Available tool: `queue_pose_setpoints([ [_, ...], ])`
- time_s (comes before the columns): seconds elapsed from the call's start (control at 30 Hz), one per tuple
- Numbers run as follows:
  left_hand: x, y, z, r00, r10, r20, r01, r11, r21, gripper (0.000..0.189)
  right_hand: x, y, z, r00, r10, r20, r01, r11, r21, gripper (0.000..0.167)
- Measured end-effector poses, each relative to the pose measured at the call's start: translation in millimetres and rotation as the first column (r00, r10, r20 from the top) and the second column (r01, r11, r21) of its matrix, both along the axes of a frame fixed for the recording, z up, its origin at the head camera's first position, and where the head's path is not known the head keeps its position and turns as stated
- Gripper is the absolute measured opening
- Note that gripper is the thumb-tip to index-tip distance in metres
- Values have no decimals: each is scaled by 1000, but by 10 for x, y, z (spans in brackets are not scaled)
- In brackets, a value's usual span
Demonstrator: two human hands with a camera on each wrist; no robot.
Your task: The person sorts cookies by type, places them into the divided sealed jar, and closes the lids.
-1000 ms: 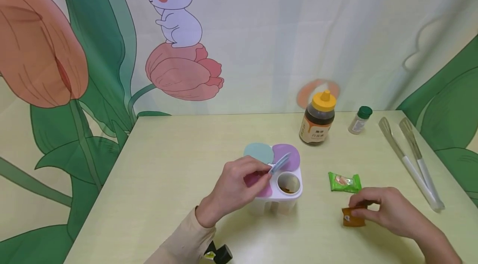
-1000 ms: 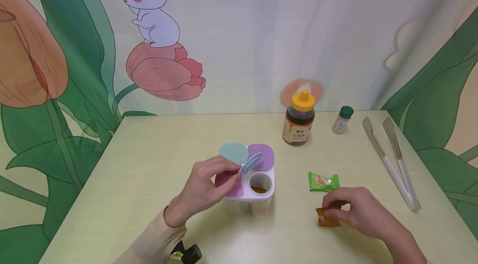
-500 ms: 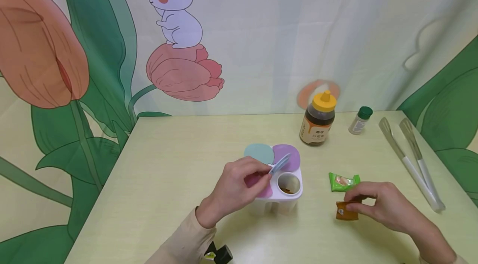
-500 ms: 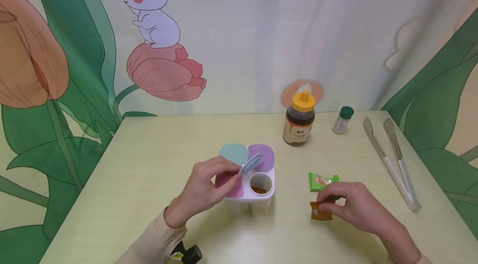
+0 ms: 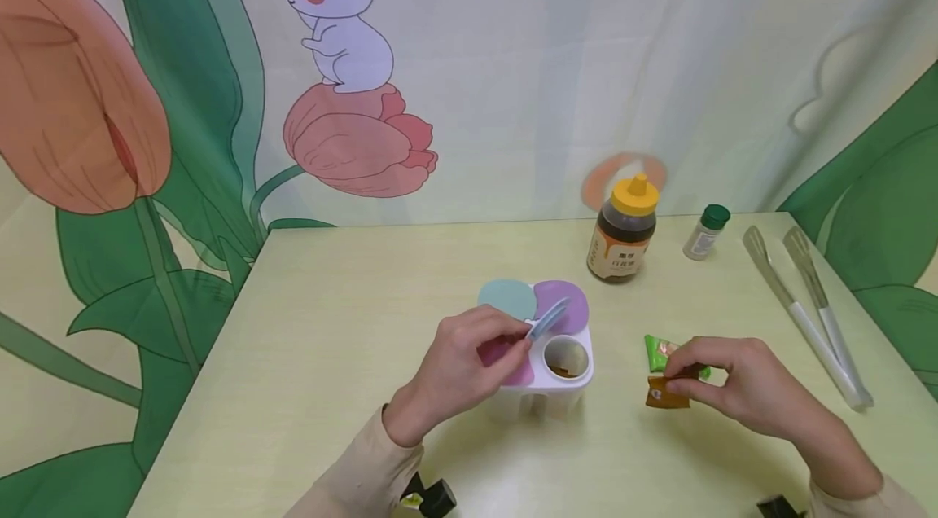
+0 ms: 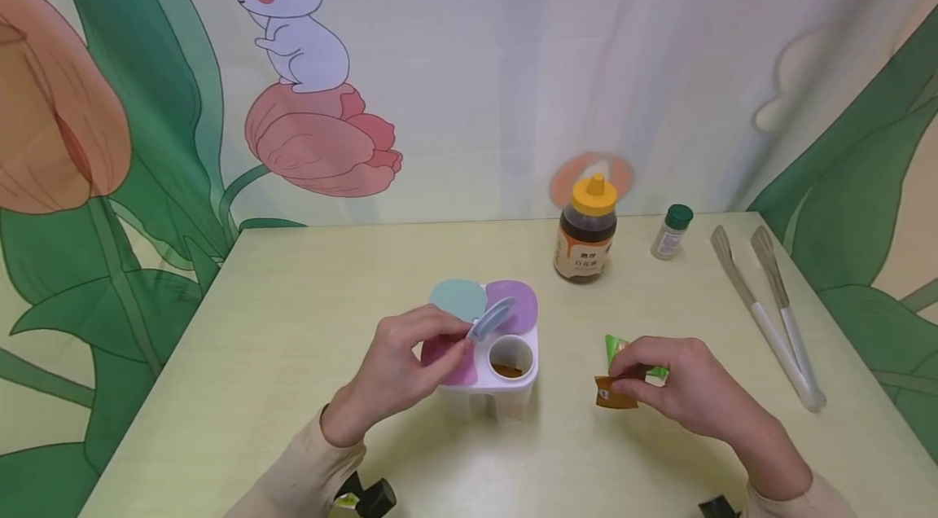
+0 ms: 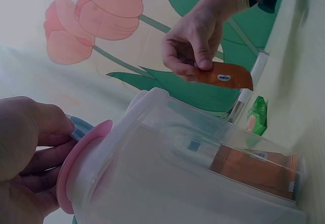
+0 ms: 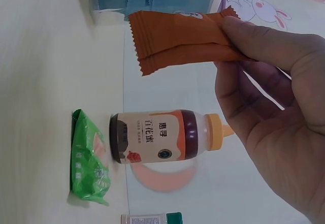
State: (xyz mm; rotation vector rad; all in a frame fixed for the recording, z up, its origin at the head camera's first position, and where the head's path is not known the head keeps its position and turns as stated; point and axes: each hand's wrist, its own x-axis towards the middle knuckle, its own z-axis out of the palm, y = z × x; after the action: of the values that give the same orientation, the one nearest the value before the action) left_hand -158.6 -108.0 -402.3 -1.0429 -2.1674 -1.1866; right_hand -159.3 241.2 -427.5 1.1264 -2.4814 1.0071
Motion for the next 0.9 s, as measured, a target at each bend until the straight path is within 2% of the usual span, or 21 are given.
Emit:
queue_pose_setpoints([
  [0.4,2,-11,16,1000,-6,-9,6,1000,3,15,-69,-185,232,997,58,-56,-58,998,2,49],
  [0.77,11,-6,16,1000,-3,9,3,1000,2,14,-105,-311,348,993,94,-71,-97,994,-45,47],
  [0.9,11,-4,17,1000,-5,5,5,1000,4,13,-121,-333,376,989,116,-90,-124,988,-89,49],
])
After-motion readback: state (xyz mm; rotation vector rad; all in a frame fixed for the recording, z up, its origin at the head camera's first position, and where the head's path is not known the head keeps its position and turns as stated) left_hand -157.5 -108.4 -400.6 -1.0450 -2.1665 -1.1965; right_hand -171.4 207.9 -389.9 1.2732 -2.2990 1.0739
